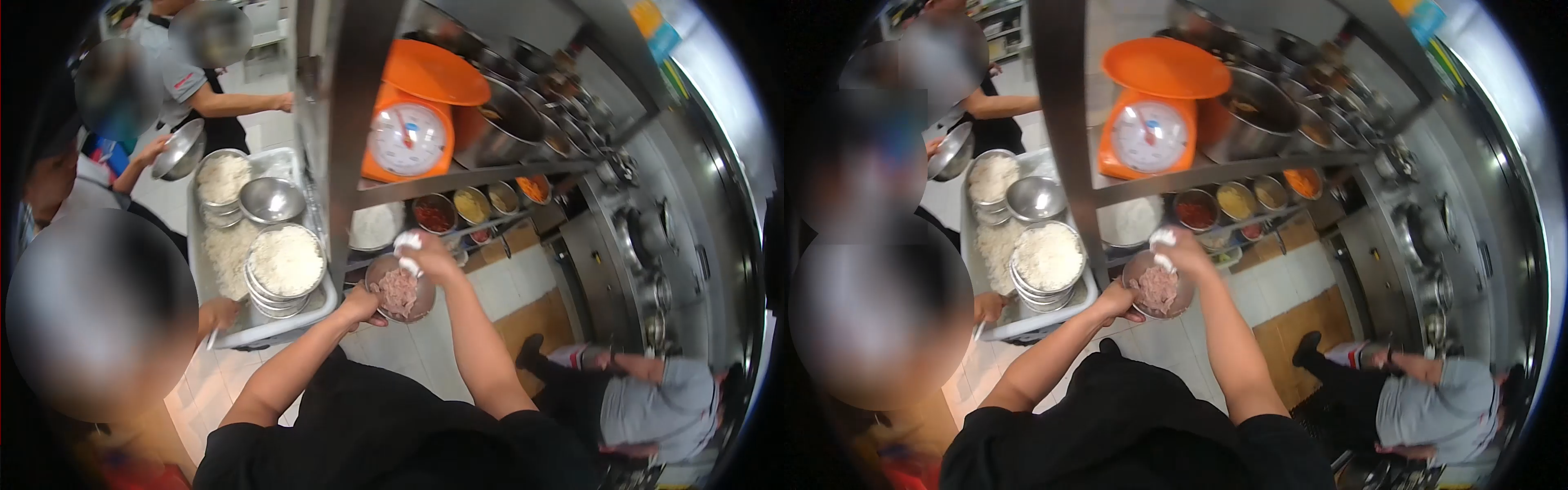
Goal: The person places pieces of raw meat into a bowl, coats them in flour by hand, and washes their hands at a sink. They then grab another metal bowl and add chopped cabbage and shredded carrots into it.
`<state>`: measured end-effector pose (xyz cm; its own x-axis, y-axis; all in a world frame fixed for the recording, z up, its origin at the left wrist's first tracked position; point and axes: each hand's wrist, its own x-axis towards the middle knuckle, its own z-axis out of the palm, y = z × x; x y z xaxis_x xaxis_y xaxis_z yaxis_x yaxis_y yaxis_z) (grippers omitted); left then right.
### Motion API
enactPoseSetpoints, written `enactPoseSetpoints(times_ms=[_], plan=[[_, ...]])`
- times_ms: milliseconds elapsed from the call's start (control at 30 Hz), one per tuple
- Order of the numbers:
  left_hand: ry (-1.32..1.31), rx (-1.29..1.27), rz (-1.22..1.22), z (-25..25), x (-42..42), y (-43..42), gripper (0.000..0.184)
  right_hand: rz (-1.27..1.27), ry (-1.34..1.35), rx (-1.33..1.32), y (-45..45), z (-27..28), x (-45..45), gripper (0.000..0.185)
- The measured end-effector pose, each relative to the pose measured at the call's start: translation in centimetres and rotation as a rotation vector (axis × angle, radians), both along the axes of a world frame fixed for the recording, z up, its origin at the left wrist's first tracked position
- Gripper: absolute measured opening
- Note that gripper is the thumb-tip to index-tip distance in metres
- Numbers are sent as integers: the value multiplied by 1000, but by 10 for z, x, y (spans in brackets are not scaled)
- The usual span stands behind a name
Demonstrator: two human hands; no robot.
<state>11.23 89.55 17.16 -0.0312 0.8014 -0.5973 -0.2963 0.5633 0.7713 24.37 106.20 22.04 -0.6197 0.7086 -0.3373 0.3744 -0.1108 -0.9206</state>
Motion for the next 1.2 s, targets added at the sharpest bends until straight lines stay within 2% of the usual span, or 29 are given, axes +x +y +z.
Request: enactPoseSetpoints(times_ms=[33, 67, 133, 233, 333, 400, 467, 533, 567, 633, 733, 767, 900, 967, 1067, 1100, 1133, 1200], plan=[[-27, 40, -16, -3, 7, 5, 47, 13, -190, 383, -16, -12, 18, 37], [-56, 77, -35, -1, 14, 8, 47, 111, -319, 560, -25, -23, 37, 41], [-80, 80, -136, 1, 30, 18, 45, 48, -467, 648, -42, -35, 78, 42], [-30, 71, -238, 2, 69, 21, 42, -36, -566, 720, -80, -8, 132, 45], [-45, 1, -298, 7, 123, 16, 41, -160, -730, 623, -124, -26, 157, 56], [19, 60, -430, -2, 155, 8, 35, 60, -686, 726, -133, -95, 188, 65], [-15, 60, -545, -15, 174, -4, 37, 23, -595, 532, -168, -63, 214, 67], [-40, 42, -663, -2, 194, -23, 38, -113, -678, 557, -209, -39, 238, 64], [-4, 43, -737, 4, 218, -39, 38, -241, -709, 537, -244, -21, 256, 64], [37, 32, -765, 2, 231, -64, 38, -541, -811, 216, -278, 3, 247, 64], [26, 82, -802, 3, 259, -94, 35, -614, -754, 149, -310, -29, 260, 62], [33, 56, -886, 7, 262, -103, 35, -614, -711, 192, -319, -49, 267, 60], [19, -59, -1105, -11, 263, -141, 39, -612, -769, 142, -381, -58, 272, 59], [-25, -92, -1200, -10, 260, -155, 39, -921, -969, 175, -416, -55, 253, 61], [31, -16, -1353, -4, 255, -169, 38, -937, -852, 216, -462, -38, 225, 53], [27, -15, -1378, -1, 252, -176, 38, -838, -729, 219, -474, -28, 231, 55], [31, 8, -1449, 2, 247, -184, 39, -854, -736, 209, -489, -13, 230, 55], [31, 35, -1527, 12, 239, -205, 41, -1091, -823, 92, -520, 12, 220, 59]])
